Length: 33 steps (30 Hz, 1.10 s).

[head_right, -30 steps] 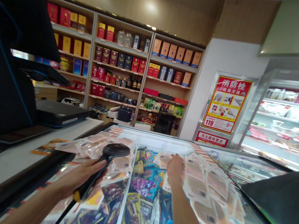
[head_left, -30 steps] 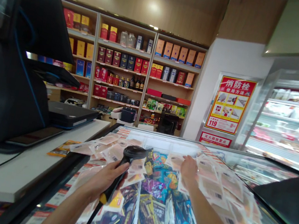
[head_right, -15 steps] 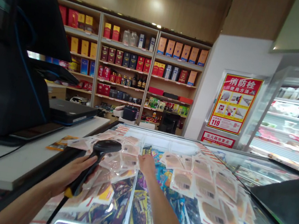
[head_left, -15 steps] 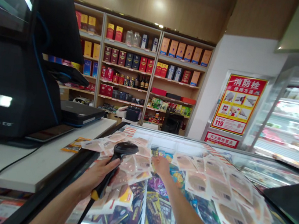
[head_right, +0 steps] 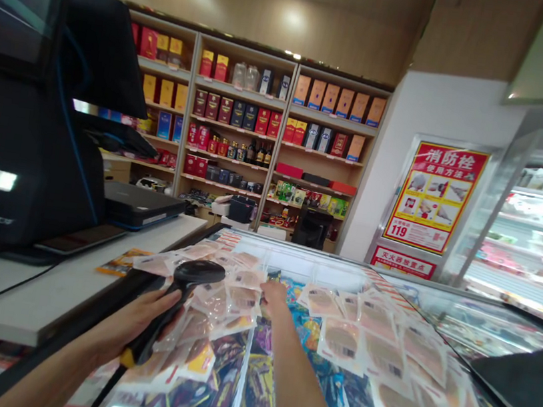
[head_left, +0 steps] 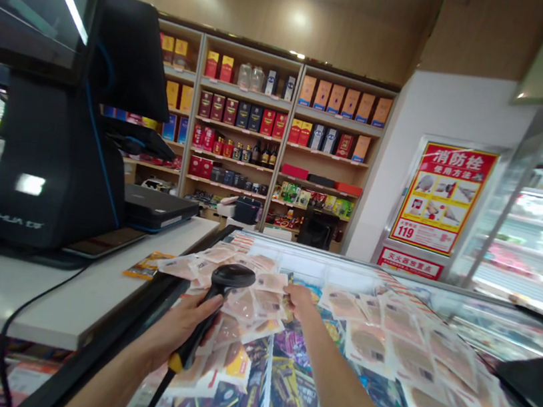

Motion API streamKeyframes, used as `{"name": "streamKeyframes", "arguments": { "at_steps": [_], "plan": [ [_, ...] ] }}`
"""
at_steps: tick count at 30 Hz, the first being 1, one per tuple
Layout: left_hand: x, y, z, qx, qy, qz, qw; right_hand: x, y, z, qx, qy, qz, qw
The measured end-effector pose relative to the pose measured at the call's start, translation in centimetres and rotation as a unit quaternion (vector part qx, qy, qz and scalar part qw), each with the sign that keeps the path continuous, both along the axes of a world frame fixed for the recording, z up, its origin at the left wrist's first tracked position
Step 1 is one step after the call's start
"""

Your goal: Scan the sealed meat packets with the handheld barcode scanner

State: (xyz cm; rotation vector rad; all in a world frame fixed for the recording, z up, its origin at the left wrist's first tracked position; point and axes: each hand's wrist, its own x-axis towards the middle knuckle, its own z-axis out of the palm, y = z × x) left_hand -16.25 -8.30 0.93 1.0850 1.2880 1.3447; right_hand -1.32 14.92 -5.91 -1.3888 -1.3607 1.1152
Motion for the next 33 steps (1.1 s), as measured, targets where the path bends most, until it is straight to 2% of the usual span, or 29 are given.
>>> {"name": "streamKeyframes", "arguments": {
  "at_steps": [6,10,15,22,27,33],
  "plan": [
    [1.4,0.2,0.4,0.005,0.030,-0.003,1.000,5.0,-0.6,0.7,-0.017,0.165,0.024,0.986],
    [2.7,0.5,0.8,-0.011,0.030,-0.014,0.999,7.8,-0.5,0.5,-0.009,0.220,0.030,0.975],
    [4.1,1.0,0.9,-0.016,0.024,-0.038,0.999,9.8,-0.5,0.5,-0.004,0.283,0.033,0.959],
    [4.7,1.6,0.5,-0.011,0.021,-0.063,0.998,10.6,-0.8,1.1,-0.007,0.298,0.039,0.954],
    [4.8,2.0,0.6,-0.006,0.017,-0.094,0.995,11.1,-0.5,1.1,0.013,0.288,0.034,0.957],
    [5.5,2.5,0.9,-0.015,0.002,-0.096,0.995,11.9,0.1,0.7,0.039,0.306,0.039,0.950]
  ]
}}
